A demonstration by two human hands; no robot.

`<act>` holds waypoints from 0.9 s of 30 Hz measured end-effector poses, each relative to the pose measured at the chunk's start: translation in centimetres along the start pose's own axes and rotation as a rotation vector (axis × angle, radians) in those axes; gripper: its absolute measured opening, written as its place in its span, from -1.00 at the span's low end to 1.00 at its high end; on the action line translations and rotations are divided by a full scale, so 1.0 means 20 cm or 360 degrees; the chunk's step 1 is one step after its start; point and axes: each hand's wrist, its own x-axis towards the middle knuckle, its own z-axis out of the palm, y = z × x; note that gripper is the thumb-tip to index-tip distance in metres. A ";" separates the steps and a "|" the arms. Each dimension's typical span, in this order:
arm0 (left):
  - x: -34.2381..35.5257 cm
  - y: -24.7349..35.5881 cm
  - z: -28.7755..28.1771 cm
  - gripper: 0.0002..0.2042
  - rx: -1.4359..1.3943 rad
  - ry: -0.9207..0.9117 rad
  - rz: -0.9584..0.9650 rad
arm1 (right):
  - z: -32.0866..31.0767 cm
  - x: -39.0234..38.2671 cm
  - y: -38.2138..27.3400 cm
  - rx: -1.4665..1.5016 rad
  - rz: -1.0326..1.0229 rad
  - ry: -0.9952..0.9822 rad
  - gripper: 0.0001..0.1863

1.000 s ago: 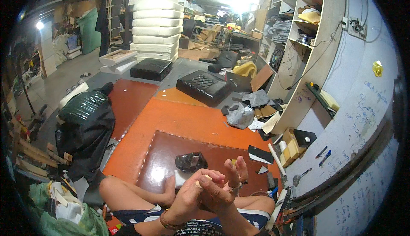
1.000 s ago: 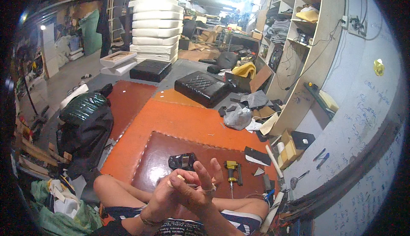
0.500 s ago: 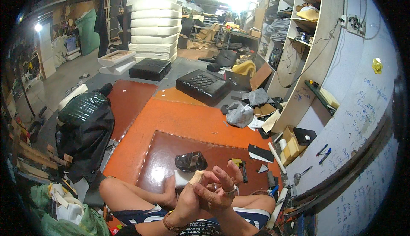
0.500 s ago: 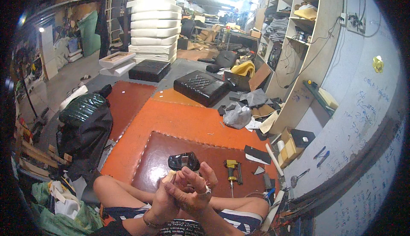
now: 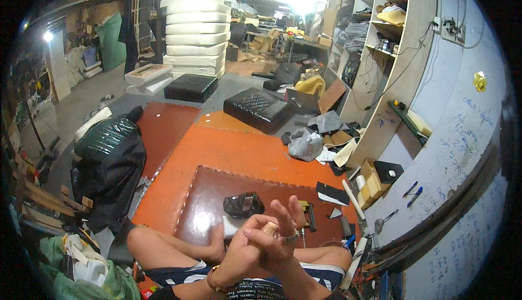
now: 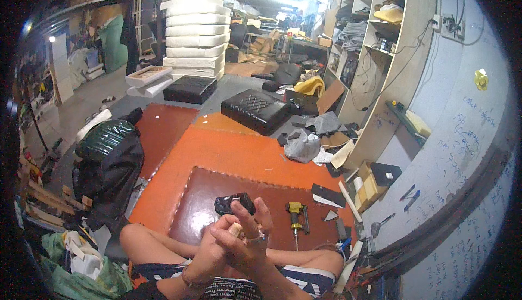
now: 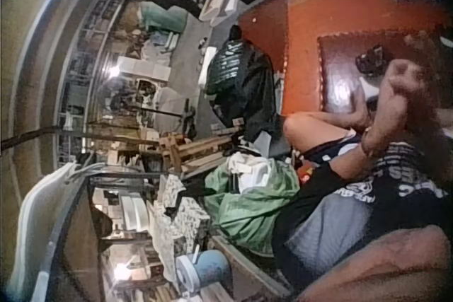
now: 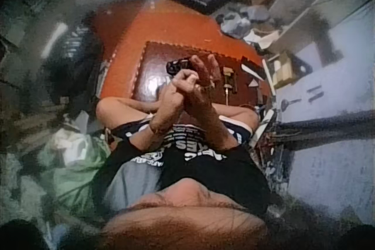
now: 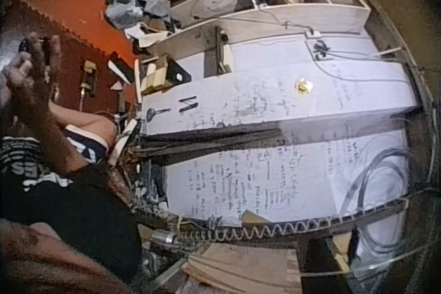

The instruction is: The person sits on the floor and works on a small black leather item, applying adhesive and pressing a white strip onto its edge. They repeatedly smooth and adjust the strip to ensure it adheres properly.

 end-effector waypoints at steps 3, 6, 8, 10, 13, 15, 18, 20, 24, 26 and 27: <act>0.02 -0.02 0.01 -0.79 -0.0012 0.0053 0.0079 | 0.02 -0.01 0.03 0.0101 -0.0034 -0.0051 -0.58; 0.10 -0.03 -0.11 -0.80 0.0178 0.0106 0.0186 | 0.00 0.05 0.04 0.0068 -0.0010 -0.0179 -0.51; 0.17 0.05 -0.19 -0.78 0.0199 0.0349 0.0292 | 0.05 0.05 0.16 0.0137 0.0119 -0.0169 -0.56; 0.30 0.03 -0.33 -0.74 0.0180 0.0655 0.0428 | 0.04 0.02 0.37 0.0012 0.0289 -0.0185 -0.68; 0.46 -0.12 -0.65 -0.61 0.0057 0.0881 0.0143 | 0.19 -0.33 0.86 0.0327 0.1218 -0.0092 -0.64; 0.57 -0.36 -0.82 -0.46 -0.0099 0.0867 -0.0231 | 0.32 -0.69 1.16 0.0443 0.1825 -0.0216 -0.61; 0.61 -0.77 -1.18 -0.21 -0.0086 0.1003 -0.0765 | 0.52 -0.88 1.09 0.0703 0.2414 -0.0665 -0.53; 0.63 -1.03 -1.26 -0.14 0.0010 0.1108 -0.1093 | 0.60 -0.99 1.10 0.0930 0.2867 -0.0787 -0.45; 0.71 -1.24 -1.32 -0.27 -0.0120 0.1025 -0.1027 | 0.75 -1.08 1.19 0.1081 0.3325 -0.0828 -0.50; 0.78 -1.28 -1.36 -0.42 -0.0074 0.1118 -0.1089 | 0.83 -1.08 1.23 0.1172 0.3378 -0.0707 -0.54; 0.83 -1.28 -1.37 -0.48 -0.0042 0.1078 -0.1096 | 0.87 -1.08 1.24 0.1233 0.3342 -0.0669 -0.56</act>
